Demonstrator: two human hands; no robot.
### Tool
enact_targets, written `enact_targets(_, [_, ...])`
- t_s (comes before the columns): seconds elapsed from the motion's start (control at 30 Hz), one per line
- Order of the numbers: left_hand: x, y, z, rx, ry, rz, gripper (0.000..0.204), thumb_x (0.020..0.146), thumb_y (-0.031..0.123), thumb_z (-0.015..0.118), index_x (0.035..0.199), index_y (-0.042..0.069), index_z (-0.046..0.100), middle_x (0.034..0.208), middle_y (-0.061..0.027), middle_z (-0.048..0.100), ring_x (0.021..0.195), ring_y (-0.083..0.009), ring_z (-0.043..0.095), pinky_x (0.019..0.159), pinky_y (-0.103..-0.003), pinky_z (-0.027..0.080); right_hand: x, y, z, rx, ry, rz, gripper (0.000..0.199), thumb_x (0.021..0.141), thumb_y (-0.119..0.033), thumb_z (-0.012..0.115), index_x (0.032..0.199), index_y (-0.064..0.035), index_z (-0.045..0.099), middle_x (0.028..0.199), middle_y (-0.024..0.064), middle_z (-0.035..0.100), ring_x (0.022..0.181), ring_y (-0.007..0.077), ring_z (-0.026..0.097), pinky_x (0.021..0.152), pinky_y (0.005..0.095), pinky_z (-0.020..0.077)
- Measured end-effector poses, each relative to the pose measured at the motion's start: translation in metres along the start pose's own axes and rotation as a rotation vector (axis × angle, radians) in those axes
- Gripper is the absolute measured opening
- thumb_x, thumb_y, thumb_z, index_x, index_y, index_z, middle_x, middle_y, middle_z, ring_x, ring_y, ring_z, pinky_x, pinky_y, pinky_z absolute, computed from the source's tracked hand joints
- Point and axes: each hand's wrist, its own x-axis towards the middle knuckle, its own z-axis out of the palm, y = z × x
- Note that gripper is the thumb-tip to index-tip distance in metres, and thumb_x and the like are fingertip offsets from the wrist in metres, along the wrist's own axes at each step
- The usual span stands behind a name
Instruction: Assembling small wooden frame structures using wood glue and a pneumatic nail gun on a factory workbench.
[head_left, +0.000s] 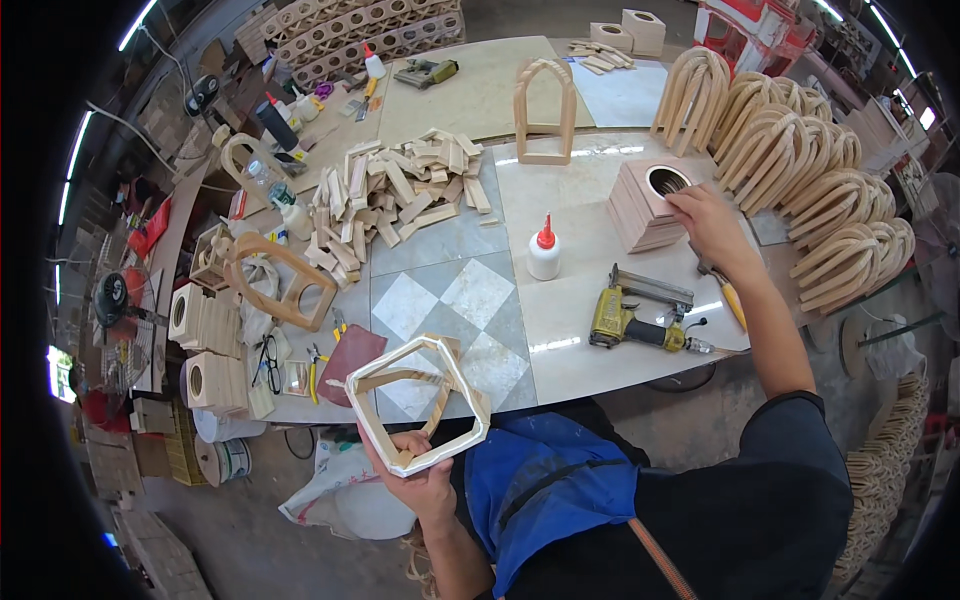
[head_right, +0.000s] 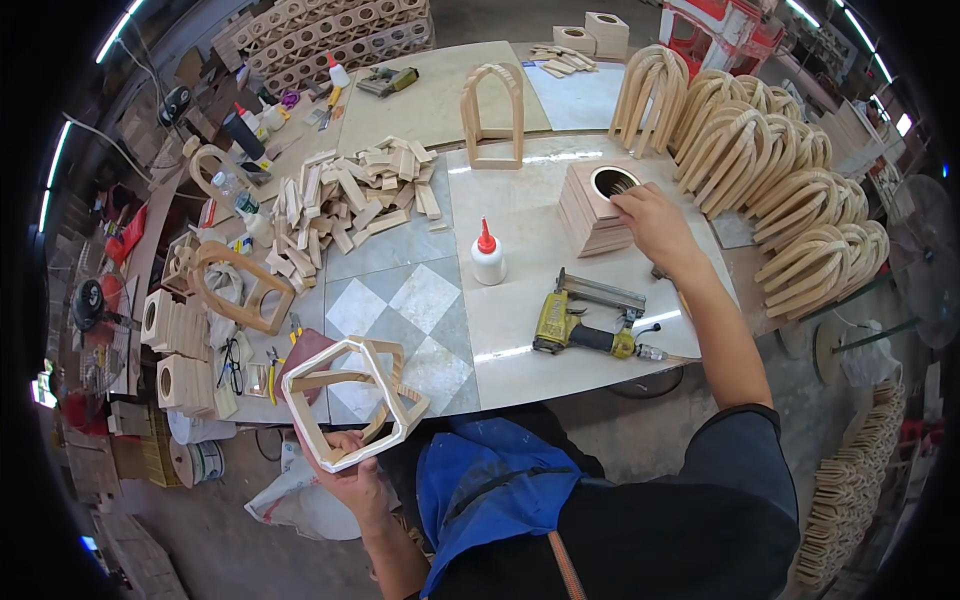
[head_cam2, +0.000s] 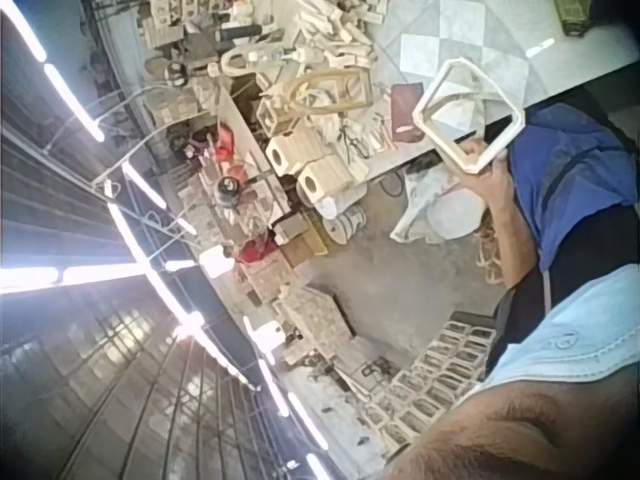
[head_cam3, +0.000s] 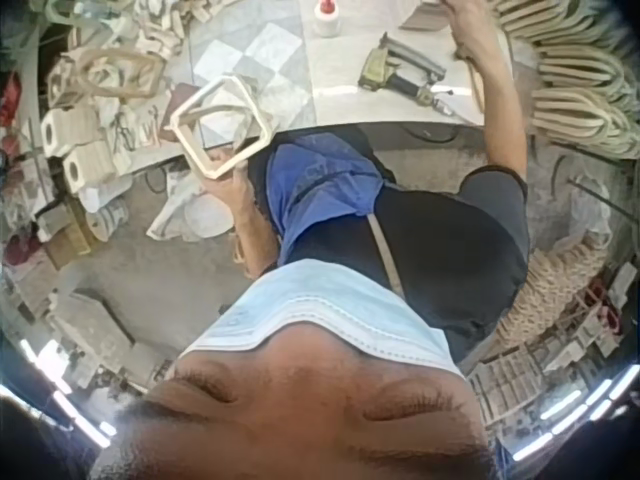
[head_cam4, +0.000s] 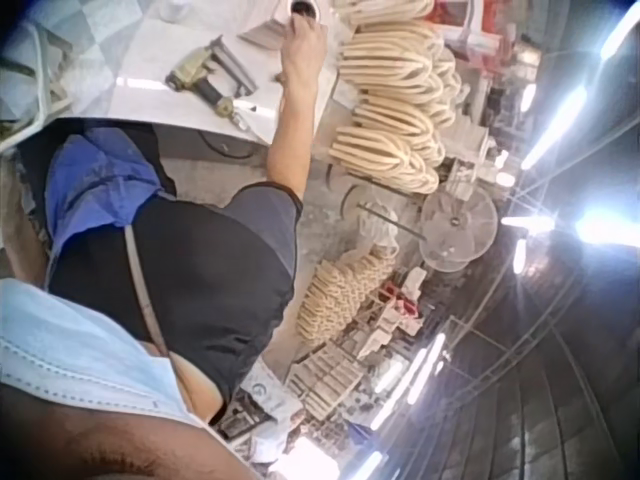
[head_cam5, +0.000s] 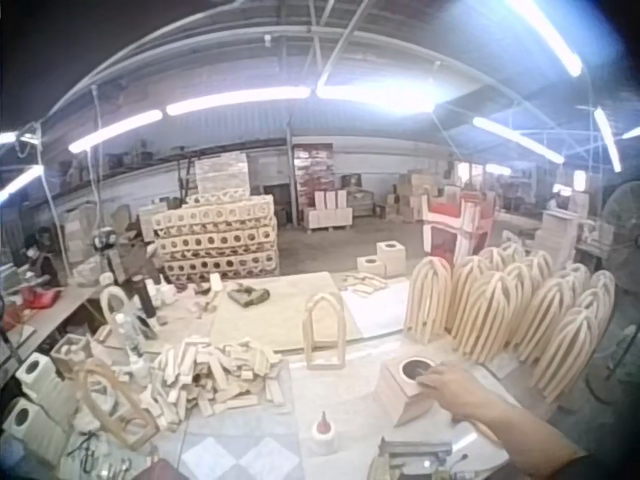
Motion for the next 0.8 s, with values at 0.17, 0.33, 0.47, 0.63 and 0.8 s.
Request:
enact_targets(0.17, [0.0, 0.0, -0.001, -0.029, 0.022, -0.018, 0.107, 0.078, 0.027, 0.09, 0.161, 0.002, 0.028, 0.09, -0.0014, 0.053, 0.082, -0.0133, 0.05, 0.089, -0.032, 0.047, 0.006, -0.02, -0.036, 0.154, -0.054, 0.132, 0.031, 0.085, -0.007, 0.075, 0.116, -0.002, 0.072, 0.107, 0.0087, 0.07, 0.095, 0.0252, 0.061, 0.088, 0.0336, 0.0505])
enact_targets(0.33, [0.0, 0.011, 0.008, 0.028, 0.073, -0.116, 0.12, 0.07, 0.029, 0.096, 0.163, 0.002, 0.025, 0.083, 0.0009, 0.052, 0.073, -0.0115, 0.048, 0.072, -0.022, 0.042, 0.007, -0.114, -0.078, 0.622, 0.097, 0.086, 0.038, 0.079, -0.009, 0.083, 0.115, -0.0016, 0.071, 0.101, 0.0067, 0.068, 0.085, 0.0169, 0.057, 0.077, 0.0291, 0.0498])
enact_targets(0.47, [0.004, 0.007, 0.029, 0.06, -0.016, -0.106, 0.121, 0.068, 0.011, 0.097, 0.164, 0.004, 0.024, 0.083, 0.0028, 0.05, 0.072, -0.0096, 0.044, 0.07, -0.02, 0.04, -0.007, -0.206, -0.112, 0.689, -0.051, -0.324, 0.039, 0.079, -0.011, 0.085, 0.114, -0.0026, 0.072, 0.101, 0.0069, 0.068, 0.084, 0.0211, 0.059, 0.076, 0.0321, 0.0508])
enact_targets(0.63, [-0.006, 0.015, 0.037, 0.075, 0.044, -0.192, 0.117, 0.073, 0.006, 0.093, 0.165, 0.004, 0.022, 0.102, -0.0033, 0.061, 0.088, -0.0129, 0.058, 0.081, -0.022, 0.048, -0.003, -0.28, -0.106, 0.765, -0.205, -0.669, 0.035, 0.084, -0.018, 0.08, 0.114, -0.003, 0.069, 0.106, 0.0085, 0.065, 0.085, 0.0248, 0.058, 0.077, 0.0336, 0.0505])
enact_targets(0.8, [-0.008, 0.004, 0.038, 0.114, 0.129, 0.017, 0.112, 0.077, 0.001, 0.088, 0.165, 0.004, 0.02, 0.141, -0.0134, 0.058, 0.12, -0.0233, 0.063, 0.101, -0.03, 0.052, 0.002, -0.31, -0.093, 0.719, -0.251, -0.797, 0.032, 0.087, -0.018, 0.078, 0.115, -0.004, 0.07, 0.105, 0.0075, 0.065, 0.085, 0.0247, 0.058, 0.076, 0.0347, 0.0504])
